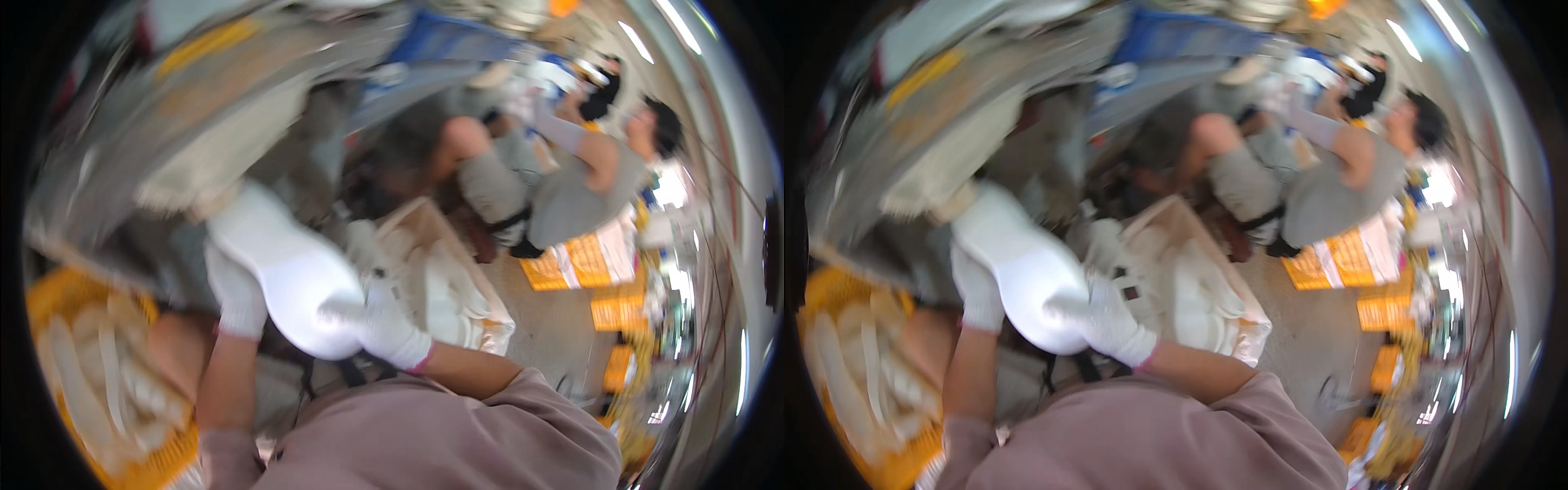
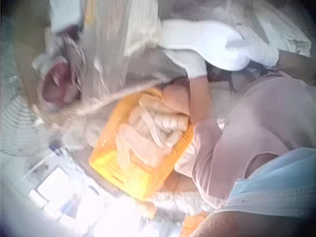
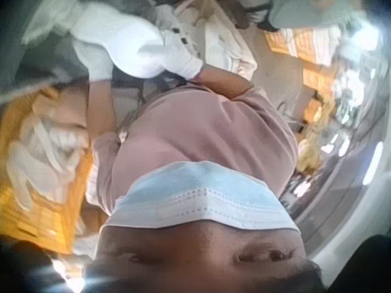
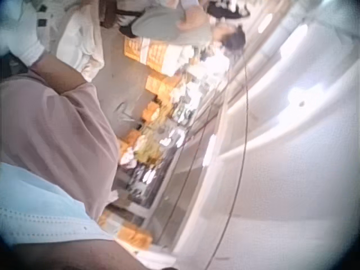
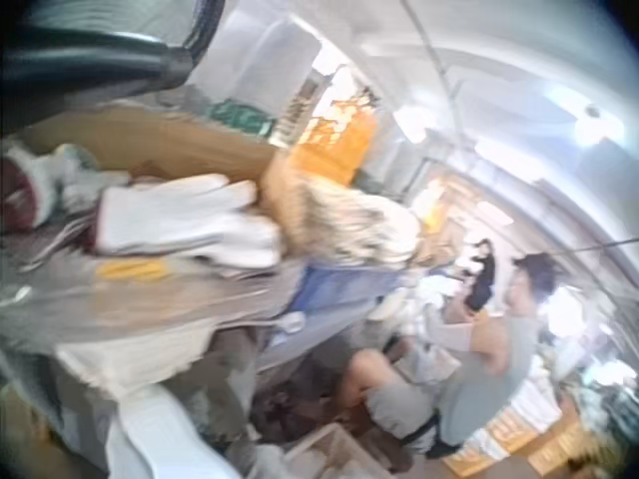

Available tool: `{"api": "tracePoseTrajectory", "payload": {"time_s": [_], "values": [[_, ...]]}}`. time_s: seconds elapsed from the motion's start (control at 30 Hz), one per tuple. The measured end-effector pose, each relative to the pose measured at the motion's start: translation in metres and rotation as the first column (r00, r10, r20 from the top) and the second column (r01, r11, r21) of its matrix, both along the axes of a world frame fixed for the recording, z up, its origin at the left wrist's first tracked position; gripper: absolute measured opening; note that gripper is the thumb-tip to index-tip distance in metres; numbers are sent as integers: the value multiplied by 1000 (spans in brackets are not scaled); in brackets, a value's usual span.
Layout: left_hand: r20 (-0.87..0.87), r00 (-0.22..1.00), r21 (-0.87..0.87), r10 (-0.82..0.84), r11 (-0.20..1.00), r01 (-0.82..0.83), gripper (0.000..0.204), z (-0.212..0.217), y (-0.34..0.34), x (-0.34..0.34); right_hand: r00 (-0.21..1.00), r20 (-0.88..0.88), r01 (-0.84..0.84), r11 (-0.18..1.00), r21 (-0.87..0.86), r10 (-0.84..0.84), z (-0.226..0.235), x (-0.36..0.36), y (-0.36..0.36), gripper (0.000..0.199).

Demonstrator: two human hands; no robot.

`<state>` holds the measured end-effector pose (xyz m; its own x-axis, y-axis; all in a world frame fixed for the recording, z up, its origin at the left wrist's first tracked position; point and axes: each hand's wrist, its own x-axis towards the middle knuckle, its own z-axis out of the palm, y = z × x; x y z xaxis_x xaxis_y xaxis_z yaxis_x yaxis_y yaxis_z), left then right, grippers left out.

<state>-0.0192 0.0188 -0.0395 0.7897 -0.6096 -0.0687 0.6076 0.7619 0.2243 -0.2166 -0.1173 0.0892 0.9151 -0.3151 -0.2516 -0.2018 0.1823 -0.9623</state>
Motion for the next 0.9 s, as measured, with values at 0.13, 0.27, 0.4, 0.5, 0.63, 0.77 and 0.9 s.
{"api": "tracePoseTrajectory", "payload": {"time_s": [0.13,0.27,0.4,0.5,0.63,0.77,0.9], "values": [[155,834,758,-530,605,244,81,-9,-10,-21,997,-23,-5,237,-971,-75,-32,-120,-69,34],[3,696,886,-718,325,332,61,-6,-27,-37,389,-66,888,393,-240,-919,-138,-314,-129,43],[279,562,957,-778,274,-97,39,15,-17,-47,221,-555,970,125,206,-802,-252,-431,-119,65],[718,286,686,-634,577,-442,38,46,45,-58,366,-596,930,265,253,-715,-279,-428,-128,65],[549,286,294,-785,-140,-946,34,97,205,-38,536,-638,729,684,20,-552,-232,-360,-236,54],[576,725,134,-378,-831,-540,45,103,398,36,587,-567,417,816,-401,-578,-171,-261,-345,44],[358,907,-190,-222,-968,-163,53,70,507,72,706,-479,139,764,-629,-522,-122,-158,-331,35]]}}
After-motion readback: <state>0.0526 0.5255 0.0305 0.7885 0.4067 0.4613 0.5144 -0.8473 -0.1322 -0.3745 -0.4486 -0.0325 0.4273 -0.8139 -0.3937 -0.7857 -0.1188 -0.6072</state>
